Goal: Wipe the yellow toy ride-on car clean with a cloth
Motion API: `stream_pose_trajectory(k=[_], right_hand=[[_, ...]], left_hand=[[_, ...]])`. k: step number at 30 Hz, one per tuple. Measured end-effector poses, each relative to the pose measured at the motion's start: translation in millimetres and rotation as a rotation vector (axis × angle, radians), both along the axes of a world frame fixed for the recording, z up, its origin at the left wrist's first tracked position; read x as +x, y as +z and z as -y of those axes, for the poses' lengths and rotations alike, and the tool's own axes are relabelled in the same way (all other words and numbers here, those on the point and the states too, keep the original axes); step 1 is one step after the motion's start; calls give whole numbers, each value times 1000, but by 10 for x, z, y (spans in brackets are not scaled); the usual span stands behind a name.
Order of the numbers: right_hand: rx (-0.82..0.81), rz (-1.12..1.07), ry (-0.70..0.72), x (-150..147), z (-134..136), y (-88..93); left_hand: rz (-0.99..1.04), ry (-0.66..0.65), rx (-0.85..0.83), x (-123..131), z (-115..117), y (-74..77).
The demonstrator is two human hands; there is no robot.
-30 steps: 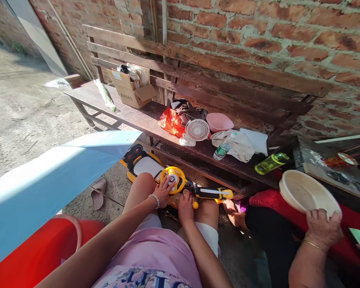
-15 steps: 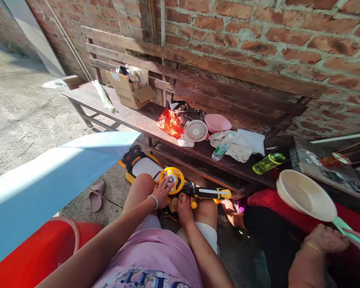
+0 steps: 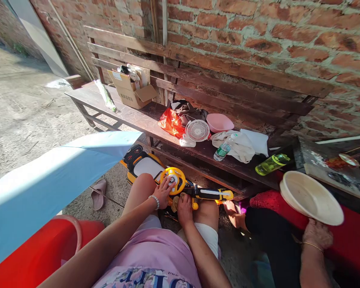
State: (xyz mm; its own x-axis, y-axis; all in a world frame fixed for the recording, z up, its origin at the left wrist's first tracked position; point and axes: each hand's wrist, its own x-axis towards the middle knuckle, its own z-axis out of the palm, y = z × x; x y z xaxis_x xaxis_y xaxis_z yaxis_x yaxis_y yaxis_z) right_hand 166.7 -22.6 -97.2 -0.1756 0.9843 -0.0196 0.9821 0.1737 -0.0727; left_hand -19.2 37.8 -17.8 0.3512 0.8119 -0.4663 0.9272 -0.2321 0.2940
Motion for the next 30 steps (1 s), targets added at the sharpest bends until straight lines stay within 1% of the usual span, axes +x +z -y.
stream_pose_trajectory(k=[5, 7, 10, 12, 15, 19, 22, 26, 30], right_hand=[[-150, -24, -36, -8, 69, -7], [-185, -47, -47, -6, 91, -17], [-210, -138, -107, 4, 102, -43], [-185, -228, -150, 19, 96, -66], [-89, -373, -190, 47, 88, -115], [7, -477, -177, 87, 103, -180], [29, -444, -126, 104, 83, -164], [74, -365, -1, 96, -30, -82], [50, -249, -21, 76, -49, -93]], left_hand=[[1, -4, 8, 2, 4, 22], [-1, -7, 2, 1, 4, 23], [3, -4, 0, -5, 3, 3], [8, -2, 7, -10, 0, -15], [14, -6, 6, -15, -8, -29], [17, -9, 4, -14, -16, -31], [30, -3, 7, -11, -7, -40], [52, -8, 27, -15, 15, -52], [48, -12, 8, -19, 16, -36]])
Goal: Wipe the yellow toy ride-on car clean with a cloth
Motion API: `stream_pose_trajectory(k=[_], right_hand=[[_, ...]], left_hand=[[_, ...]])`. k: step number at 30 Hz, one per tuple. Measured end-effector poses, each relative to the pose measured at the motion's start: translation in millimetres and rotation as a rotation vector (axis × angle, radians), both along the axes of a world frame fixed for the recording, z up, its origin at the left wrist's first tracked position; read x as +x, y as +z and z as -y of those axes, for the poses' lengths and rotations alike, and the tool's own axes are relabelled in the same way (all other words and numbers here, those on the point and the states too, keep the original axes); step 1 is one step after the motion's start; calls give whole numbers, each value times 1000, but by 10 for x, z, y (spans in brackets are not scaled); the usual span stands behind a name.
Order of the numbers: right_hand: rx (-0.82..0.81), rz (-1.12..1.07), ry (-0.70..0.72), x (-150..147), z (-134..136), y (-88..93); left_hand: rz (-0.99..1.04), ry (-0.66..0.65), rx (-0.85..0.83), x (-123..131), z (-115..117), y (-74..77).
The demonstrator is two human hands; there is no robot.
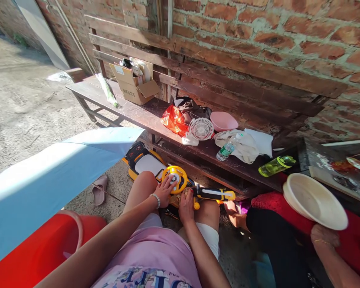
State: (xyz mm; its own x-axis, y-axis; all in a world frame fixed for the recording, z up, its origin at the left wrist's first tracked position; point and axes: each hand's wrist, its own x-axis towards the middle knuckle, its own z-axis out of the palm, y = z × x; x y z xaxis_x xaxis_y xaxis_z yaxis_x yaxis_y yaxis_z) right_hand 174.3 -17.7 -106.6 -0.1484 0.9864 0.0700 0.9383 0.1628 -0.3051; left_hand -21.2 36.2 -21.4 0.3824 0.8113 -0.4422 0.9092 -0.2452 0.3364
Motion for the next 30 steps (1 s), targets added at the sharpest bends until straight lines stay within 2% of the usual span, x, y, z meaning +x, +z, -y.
stream_pose_trajectory(k=[6, 13, 23, 30], right_hand=[[-74, 146, 23, -54, 166, -63], [-122, 133, 3, -97, 215, -12], [-153, 128, 33, -91, 273, -110], [-121, 114, -11, -46, 216, -26]], left_hand=[[-5, 22, -27, 9, -18, 34], [-37, 9, -18, 12, -18, 84], [-49, 7, 2, 16, -12, 64], [-33, 13, 5, 12, -2, 68]])
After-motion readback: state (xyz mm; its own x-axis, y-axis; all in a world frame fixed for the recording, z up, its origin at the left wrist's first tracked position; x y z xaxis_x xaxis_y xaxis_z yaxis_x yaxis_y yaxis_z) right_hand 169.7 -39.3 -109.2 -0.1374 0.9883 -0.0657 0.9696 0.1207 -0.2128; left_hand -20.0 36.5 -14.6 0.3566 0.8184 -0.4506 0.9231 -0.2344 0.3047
